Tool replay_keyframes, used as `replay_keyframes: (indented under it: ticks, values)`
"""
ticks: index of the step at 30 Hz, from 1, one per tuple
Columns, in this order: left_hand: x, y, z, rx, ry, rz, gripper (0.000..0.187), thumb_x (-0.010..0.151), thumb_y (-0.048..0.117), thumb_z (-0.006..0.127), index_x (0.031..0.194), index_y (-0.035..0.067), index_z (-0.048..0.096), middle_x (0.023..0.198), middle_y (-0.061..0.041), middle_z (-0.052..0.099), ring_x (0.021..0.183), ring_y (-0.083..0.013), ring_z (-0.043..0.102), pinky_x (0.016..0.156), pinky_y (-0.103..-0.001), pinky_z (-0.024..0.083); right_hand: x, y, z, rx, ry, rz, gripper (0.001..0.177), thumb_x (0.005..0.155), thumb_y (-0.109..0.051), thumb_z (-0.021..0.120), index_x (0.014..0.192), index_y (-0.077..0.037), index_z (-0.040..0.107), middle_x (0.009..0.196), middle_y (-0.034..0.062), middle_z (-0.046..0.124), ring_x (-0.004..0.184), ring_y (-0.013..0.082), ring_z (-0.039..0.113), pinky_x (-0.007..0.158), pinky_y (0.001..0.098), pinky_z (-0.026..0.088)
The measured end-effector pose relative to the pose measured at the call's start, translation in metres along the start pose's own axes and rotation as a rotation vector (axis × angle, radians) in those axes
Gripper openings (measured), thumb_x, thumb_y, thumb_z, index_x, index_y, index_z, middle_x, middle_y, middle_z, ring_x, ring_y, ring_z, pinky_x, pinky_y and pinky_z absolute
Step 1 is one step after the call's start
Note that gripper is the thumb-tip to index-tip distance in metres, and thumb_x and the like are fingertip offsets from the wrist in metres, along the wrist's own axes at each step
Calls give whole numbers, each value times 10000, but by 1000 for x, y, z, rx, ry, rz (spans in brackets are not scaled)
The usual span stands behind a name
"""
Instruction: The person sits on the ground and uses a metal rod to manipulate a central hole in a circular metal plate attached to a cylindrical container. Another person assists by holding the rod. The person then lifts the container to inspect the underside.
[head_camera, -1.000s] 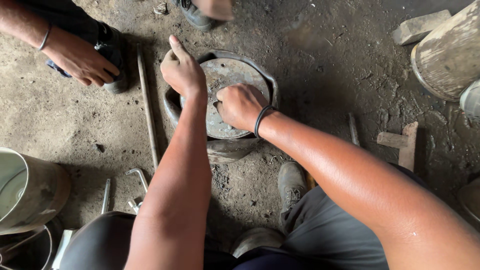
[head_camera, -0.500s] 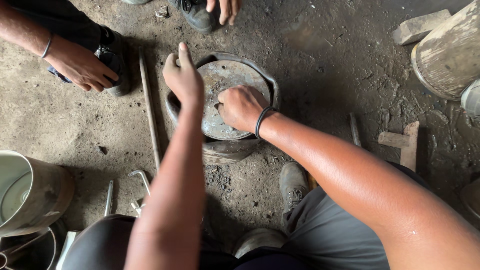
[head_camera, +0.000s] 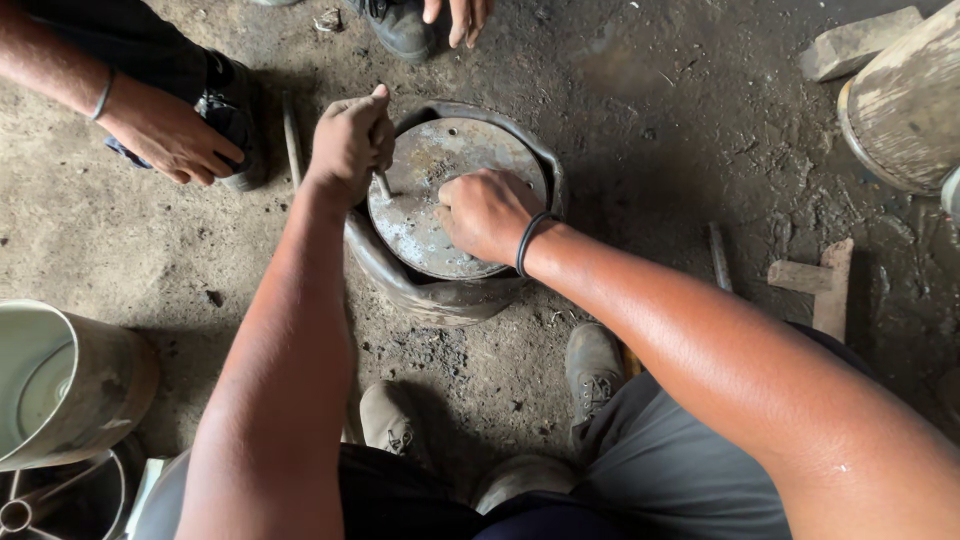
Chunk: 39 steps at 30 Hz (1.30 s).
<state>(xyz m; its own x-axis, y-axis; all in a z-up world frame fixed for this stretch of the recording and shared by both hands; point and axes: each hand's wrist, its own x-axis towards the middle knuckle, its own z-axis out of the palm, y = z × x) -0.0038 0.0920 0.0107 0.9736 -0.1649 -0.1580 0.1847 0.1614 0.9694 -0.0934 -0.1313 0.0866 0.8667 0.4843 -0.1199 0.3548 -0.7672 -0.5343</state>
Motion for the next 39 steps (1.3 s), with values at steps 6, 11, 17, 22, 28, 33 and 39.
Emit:
replay_keyframes:
  ticks: [6,11,17,22,28,33,39]
  values:
    - [0,-30,59,502,881,593,517,1085,362,580,690,35,520,585,-21,469,568,-140,353,513,-362,277,2,6,6,-33,57,-33,195,888,-170,628,772,-55,734,777,209,720,729,363,729,739,492,570]
    - [21,-41,74,433,1113,489,536,1090,338,541,660,23,481,557,-8,439,543,-139,340,517,-377,289,2,12,12,-54,183,-147,147,818,-143,659,729,-45,722,737,206,710,689,373,708,662,503,559]
    - [9,-29,19,133,360,281,506,1109,296,566,645,127,455,563,33,423,491,-110,293,467,-327,200,5,10,9,-26,29,-48,229,926,-175,625,733,-76,700,590,128,649,521,241,643,569,440,547]
    - [-3,-1,5,20,80,42,442,1064,304,586,661,135,516,540,25,473,453,-108,369,458,-300,320,4,7,8,2,-4,-26,261,947,-166,602,731,-58,703,612,133,670,551,243,675,604,433,567]
    - [7,-40,51,358,764,522,479,1107,337,580,723,60,506,636,7,434,613,-116,331,563,-348,267,1,3,5,-16,45,-49,201,892,-166,622,754,-50,713,697,183,698,643,323,715,674,475,573]
    - [17,-46,53,441,910,555,482,1088,312,527,675,74,453,576,10,411,591,-116,322,544,-351,277,0,4,4,-22,100,-92,175,863,-168,642,763,-51,726,755,207,710,713,377,716,711,501,567]
    - [14,-40,16,123,362,465,535,1129,287,520,642,98,406,586,35,378,543,-93,273,503,-325,193,3,5,3,3,46,-51,225,912,-178,616,758,-47,715,727,199,704,669,343,720,691,483,573]
